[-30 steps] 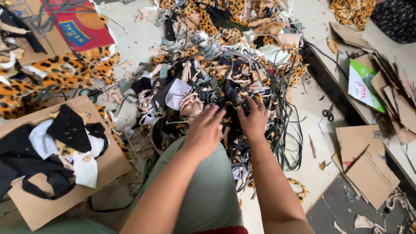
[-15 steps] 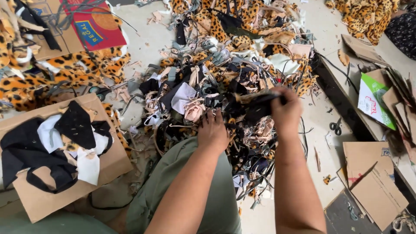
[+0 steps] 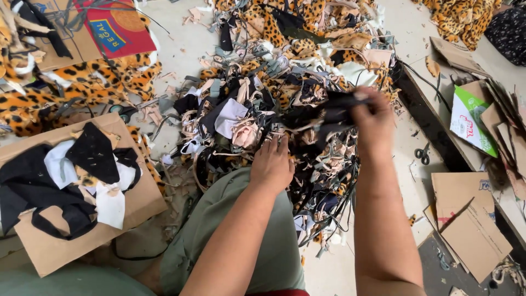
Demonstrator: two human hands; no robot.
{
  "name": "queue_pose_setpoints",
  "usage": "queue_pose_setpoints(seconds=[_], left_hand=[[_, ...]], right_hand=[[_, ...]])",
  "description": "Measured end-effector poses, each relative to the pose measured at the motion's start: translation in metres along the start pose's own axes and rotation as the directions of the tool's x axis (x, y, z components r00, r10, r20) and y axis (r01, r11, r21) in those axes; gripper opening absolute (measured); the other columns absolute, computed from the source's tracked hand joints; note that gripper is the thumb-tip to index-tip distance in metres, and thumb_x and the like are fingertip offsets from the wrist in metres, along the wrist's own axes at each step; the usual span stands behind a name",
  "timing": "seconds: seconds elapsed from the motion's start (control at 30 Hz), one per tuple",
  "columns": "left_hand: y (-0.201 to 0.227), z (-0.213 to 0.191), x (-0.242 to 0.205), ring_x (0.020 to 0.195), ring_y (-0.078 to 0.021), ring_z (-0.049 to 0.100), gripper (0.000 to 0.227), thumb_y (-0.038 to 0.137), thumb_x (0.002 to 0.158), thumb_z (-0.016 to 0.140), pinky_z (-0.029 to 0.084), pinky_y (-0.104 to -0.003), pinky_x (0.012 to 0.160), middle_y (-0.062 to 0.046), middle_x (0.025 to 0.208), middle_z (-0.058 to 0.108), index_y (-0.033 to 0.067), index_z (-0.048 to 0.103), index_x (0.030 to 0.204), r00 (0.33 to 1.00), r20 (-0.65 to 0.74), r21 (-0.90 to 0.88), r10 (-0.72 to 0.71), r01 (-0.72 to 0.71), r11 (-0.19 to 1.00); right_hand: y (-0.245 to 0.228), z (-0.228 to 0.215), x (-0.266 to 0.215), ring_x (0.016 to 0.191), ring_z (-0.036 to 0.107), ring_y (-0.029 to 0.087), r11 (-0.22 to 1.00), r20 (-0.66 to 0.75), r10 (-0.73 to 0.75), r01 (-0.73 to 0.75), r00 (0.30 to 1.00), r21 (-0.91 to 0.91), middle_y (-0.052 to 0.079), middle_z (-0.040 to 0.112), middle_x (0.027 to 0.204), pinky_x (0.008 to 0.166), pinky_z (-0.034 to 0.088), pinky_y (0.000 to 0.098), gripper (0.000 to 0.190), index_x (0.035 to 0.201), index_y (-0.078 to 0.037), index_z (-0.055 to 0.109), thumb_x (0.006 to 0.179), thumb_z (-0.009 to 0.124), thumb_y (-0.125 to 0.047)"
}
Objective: Sorting and packing leopard-print fabric scraps from a pile on the floor into cardboard boxes, then covering them with cardboard sheets.
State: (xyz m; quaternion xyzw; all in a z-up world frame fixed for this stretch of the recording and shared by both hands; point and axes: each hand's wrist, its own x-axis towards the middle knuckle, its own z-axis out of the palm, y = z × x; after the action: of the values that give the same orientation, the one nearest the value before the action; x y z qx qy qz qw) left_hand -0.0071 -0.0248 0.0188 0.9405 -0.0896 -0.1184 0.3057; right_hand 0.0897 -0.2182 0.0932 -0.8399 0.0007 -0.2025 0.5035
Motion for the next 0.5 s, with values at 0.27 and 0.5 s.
queue_pose_setpoints(seconds=[0.27, 0.5], left_hand=[[-0.009, 0.024, 0.006, 0.139, -0.0444, 0.044, 0.056, 0.029, 0.103, 0.045, 0.042, -0.056, 0.109, -0.03, 0.151, 0.042, -0.0012, 0.044, 0.15, 0.998, -0.062, 0.073, 0.014, -0.01, 0.997], [-0.004, 0.01, 0.005, 0.143, -0.0464, 0.039, 0.057, 0.033, 0.102, 0.048, 0.042, -0.061, 0.107, -0.029, 0.155, 0.038, -0.0021, 0.047, 0.147, 0.993, 0.076, 0.037, -0.086, 0.083, 0.996]], right_hand=[[0.037, 0.033, -0.07, 0.137, 0.045, 0.057, 0.792, 0.401, 0.08, 0.186, 0.912, -0.581, 0.028, 0.038, 0.155, 0.111, 0.041, 0.0645, 0.084, 0.156, -0.035, 0.044, 0.083, 0.079, -0.057], [0.118, 0.059, -0.04, 0.118, 0.061, 0.02, 0.683, 0.214, 0.21, 0.013, 0.954, -0.73, -0.016, 0.067, 0.111, 0.102, 0.044, 0.0584, 0.024, 0.111, -0.048, 0.073, 0.089, 0.074, -0.038]])
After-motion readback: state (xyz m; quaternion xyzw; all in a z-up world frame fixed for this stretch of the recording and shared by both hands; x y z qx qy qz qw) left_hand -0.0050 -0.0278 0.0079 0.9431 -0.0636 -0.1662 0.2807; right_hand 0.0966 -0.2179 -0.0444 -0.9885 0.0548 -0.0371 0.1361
